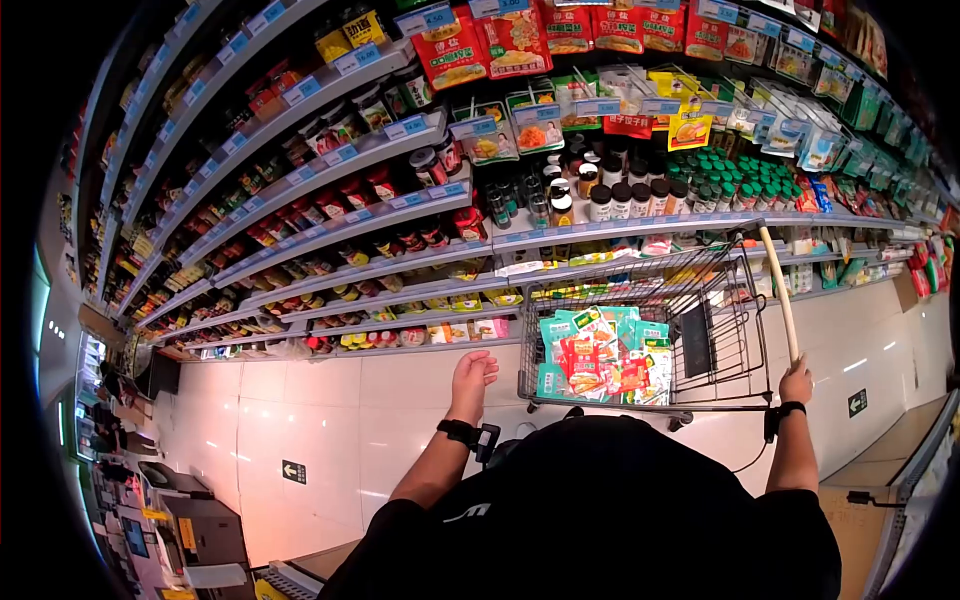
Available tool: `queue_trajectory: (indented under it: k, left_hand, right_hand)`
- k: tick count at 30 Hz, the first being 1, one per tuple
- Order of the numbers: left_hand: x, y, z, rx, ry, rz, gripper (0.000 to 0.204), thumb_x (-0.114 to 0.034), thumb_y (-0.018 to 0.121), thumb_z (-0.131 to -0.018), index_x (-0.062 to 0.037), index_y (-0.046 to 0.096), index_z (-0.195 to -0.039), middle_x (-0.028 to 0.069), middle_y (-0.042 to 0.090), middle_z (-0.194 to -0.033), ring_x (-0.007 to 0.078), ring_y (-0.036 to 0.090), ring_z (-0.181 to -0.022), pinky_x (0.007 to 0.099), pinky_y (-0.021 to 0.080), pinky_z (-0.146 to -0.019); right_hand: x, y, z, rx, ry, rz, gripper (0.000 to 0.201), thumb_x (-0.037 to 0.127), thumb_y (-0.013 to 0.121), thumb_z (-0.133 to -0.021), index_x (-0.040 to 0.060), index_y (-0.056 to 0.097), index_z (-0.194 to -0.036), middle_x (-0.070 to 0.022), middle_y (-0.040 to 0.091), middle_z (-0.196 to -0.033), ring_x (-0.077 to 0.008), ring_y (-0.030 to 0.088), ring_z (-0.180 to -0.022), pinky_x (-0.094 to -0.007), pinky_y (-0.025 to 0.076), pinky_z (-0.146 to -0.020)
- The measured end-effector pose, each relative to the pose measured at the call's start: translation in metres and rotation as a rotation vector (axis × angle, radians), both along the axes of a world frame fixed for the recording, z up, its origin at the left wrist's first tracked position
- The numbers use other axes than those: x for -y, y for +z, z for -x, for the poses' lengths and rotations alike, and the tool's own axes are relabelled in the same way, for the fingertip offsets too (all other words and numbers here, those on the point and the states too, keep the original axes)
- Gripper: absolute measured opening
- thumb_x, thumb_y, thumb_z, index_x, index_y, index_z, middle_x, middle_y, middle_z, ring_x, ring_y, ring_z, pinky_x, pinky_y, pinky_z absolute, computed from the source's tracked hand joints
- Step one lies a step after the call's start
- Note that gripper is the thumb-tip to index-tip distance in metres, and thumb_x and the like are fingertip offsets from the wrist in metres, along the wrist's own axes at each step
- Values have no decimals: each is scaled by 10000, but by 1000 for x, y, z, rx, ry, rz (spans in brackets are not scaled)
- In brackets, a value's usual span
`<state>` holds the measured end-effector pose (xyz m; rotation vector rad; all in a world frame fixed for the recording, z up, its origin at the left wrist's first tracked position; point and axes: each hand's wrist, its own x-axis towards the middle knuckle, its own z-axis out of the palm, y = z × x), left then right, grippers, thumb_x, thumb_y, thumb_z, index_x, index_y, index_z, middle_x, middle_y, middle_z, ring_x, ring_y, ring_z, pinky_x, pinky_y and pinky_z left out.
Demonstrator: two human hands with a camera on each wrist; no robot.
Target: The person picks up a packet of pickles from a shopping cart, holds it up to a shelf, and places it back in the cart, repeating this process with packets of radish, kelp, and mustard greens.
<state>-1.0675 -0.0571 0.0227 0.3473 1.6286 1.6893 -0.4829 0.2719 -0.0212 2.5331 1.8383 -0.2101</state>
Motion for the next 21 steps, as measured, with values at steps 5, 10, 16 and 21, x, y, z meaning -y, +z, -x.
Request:
queue_trajectory:
  k: [5,10,16,21]
  left_hand:
    - [-8,1,51,107,-84,23,240,-174,463,-909,-54,512,-1112,70,580,-1007,152,581,-854,321,488,-754]
    - [-35,-1,89,197,-200,47,297,-232,438,-915,-76,471,-1166,97,540,-1094,182,565,-923,361,488,-791]
    - [-73,-12,101,278,-397,40,439,-356,391,-920,-88,393,-1267,114,435,-1250,238,484,-1072,429,474,-837]
    - [-107,-21,87,329,-444,35,735,-564,418,-880,-89,258,-1417,160,260,-1423,293,388,-1218,481,412,-925]
  right_hand:
    - [21,8,74,-261,329,-609,597,227,585,-869,-11,333,-1355,-273,441,-1294,-418,413,-1204,-443,342,-1012]
    - [45,11,151,-959,177,-402,636,351,507,-939,-24,277,-1398,-241,312,-1427,-324,288,-1338,-372,230,-1092]
    - [83,64,233,-1525,-88,-42,855,694,348,-859,166,94,-1481,-185,78,-1522,-381,94,-1394,-593,114,-1071]
    - [76,82,281,-1635,-54,179,935,759,308,-821,156,33,-1481,-221,38,-1513,-395,62,-1394,-599,95,-1072]
